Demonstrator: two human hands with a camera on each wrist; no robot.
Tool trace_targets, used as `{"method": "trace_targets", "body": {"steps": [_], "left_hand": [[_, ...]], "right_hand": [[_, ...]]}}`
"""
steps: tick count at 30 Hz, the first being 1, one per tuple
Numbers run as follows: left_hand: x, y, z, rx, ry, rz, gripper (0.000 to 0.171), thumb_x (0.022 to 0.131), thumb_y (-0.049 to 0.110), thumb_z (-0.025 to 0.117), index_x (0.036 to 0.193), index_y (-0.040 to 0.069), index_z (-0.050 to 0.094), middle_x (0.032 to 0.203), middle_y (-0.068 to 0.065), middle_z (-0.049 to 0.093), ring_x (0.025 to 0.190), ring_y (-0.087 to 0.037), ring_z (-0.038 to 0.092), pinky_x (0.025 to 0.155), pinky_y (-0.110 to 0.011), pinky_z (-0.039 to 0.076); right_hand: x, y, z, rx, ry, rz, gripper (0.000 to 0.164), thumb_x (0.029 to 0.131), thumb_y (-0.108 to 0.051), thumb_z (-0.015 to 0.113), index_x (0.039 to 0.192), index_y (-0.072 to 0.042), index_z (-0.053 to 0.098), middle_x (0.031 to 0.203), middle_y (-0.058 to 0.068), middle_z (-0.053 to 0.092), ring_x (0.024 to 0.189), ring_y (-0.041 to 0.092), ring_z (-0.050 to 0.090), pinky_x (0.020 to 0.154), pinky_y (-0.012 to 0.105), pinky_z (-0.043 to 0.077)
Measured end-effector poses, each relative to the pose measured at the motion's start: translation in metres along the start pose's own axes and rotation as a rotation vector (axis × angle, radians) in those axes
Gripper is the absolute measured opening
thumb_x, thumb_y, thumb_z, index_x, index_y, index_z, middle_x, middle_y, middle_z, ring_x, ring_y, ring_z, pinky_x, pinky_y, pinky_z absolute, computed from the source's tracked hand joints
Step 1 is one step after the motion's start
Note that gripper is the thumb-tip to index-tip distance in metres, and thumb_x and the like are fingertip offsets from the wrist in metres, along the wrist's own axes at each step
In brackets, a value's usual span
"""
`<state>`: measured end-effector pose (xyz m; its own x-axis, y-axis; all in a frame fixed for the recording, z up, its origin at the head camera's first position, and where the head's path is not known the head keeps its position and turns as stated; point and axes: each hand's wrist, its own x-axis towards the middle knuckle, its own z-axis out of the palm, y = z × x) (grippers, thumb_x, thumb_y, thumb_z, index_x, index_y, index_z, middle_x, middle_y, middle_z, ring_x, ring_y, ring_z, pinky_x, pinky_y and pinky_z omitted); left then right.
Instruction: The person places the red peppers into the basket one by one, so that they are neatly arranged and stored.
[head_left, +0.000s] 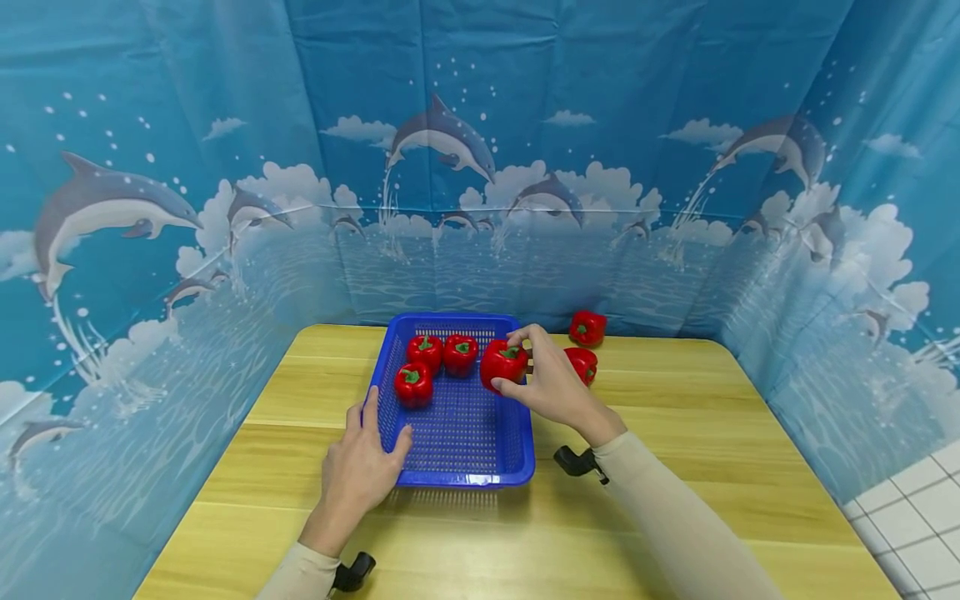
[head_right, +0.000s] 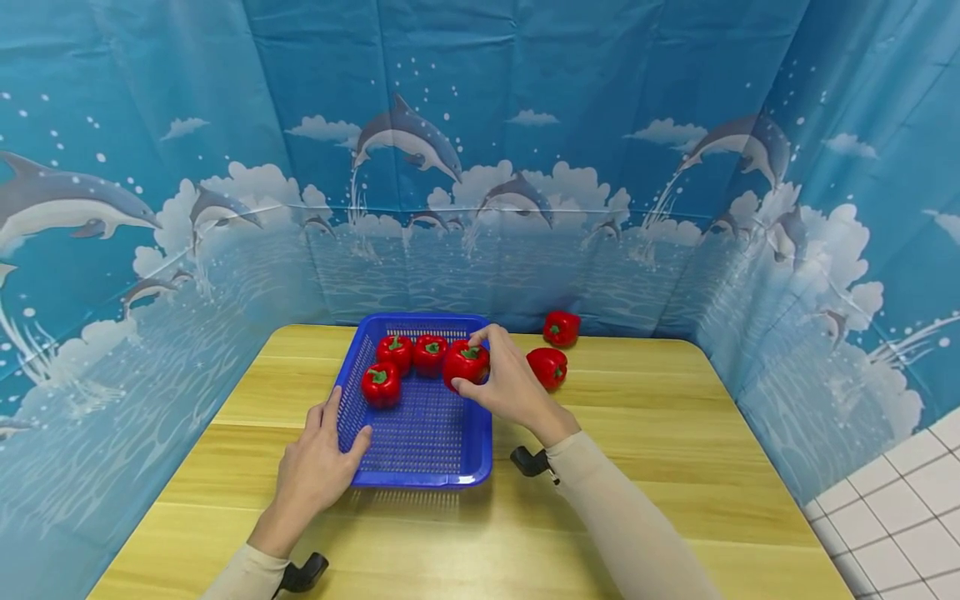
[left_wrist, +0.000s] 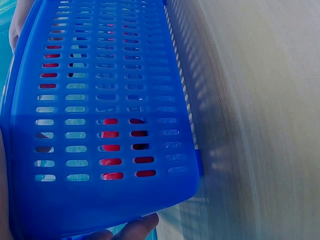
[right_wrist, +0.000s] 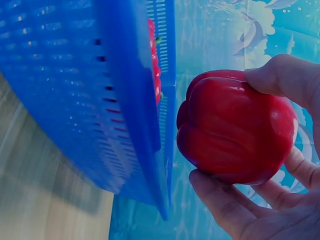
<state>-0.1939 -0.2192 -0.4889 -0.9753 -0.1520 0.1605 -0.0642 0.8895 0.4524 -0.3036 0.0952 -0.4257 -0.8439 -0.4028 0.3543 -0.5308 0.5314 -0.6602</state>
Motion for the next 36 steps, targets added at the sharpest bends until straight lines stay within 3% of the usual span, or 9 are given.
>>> {"method": "trace_targets", "body": {"steps": [11, 18, 24, 32, 36], "left_hand": [[-0.001, 0.002, 0.0, -0.012, -0.006, -0.003, 0.101, 0.112, 0.06, 0.067, 0.187, 0.008, 0.023, 0.178, -0.03, 0.045, 0.06, -0.029, 0.056, 0.052, -0.036, 0.049], [-0.001, 0.002, 0.001, -0.01, 0.005, 0.004, 0.1, 0.111, 0.058, 0.068, 0.186, 0.008, 0.025, 0.177, -0.03, 0.046, 0.061, -0.029, 0.057, 0.053, -0.036, 0.05], [-0.001, 0.0, 0.001, -0.01, 0.005, 0.0, 0.1, 0.111, 0.06, 0.066, 0.186, 0.007, 0.025, 0.177, -0.031, 0.046, 0.061, -0.029, 0.058, 0.054, -0.036, 0.051], [0.0, 0.0, 0.002, -0.013, 0.001, 0.001, 0.101, 0.111, 0.059, 0.067, 0.186, 0.007, 0.024, 0.178, -0.031, 0.046, 0.064, -0.031, 0.061, 0.057, -0.038, 0.057], [0.0, 0.0, 0.003, -0.005, 0.008, 0.003, 0.1, 0.111, 0.057, 0.069, 0.185, 0.006, 0.026, 0.176, -0.032, 0.047, 0.07, -0.037, 0.068, 0.064, -0.046, 0.065]], "right_hand": [[0.013, -0.013, 0.003, -0.06, -0.035, -0.009, 0.06, 0.099, -0.03, 0.095, 0.14, -0.011, 0.055, 0.145, 0.012, 0.068, 0.106, 0.024, 0.065, 0.088, 0.039, 0.059], [0.022, -0.021, 0.008, -0.03, -0.072, 0.02, 0.063, 0.099, -0.029, 0.095, 0.143, -0.012, 0.053, 0.146, 0.014, 0.07, 0.114, 0.027, 0.074, 0.097, 0.045, 0.069], [0.032, -0.023, 0.017, -0.027, -0.092, 0.031, 0.063, 0.099, -0.03, 0.094, 0.143, -0.012, 0.052, 0.142, 0.014, 0.071, 0.119, 0.029, 0.076, 0.102, 0.049, 0.07], [0.043, -0.028, 0.028, 0.006, -0.118, 0.033, 0.062, 0.1, -0.029, 0.095, 0.141, -0.012, 0.052, 0.131, 0.012, 0.073, 0.11, 0.025, 0.073, 0.097, 0.044, 0.067], [0.049, -0.029, 0.035, 0.018, -0.124, 0.03, 0.061, 0.1, -0.028, 0.095, 0.14, -0.011, 0.052, 0.134, 0.012, 0.07, 0.108, 0.025, 0.072, 0.096, 0.042, 0.067]]}}
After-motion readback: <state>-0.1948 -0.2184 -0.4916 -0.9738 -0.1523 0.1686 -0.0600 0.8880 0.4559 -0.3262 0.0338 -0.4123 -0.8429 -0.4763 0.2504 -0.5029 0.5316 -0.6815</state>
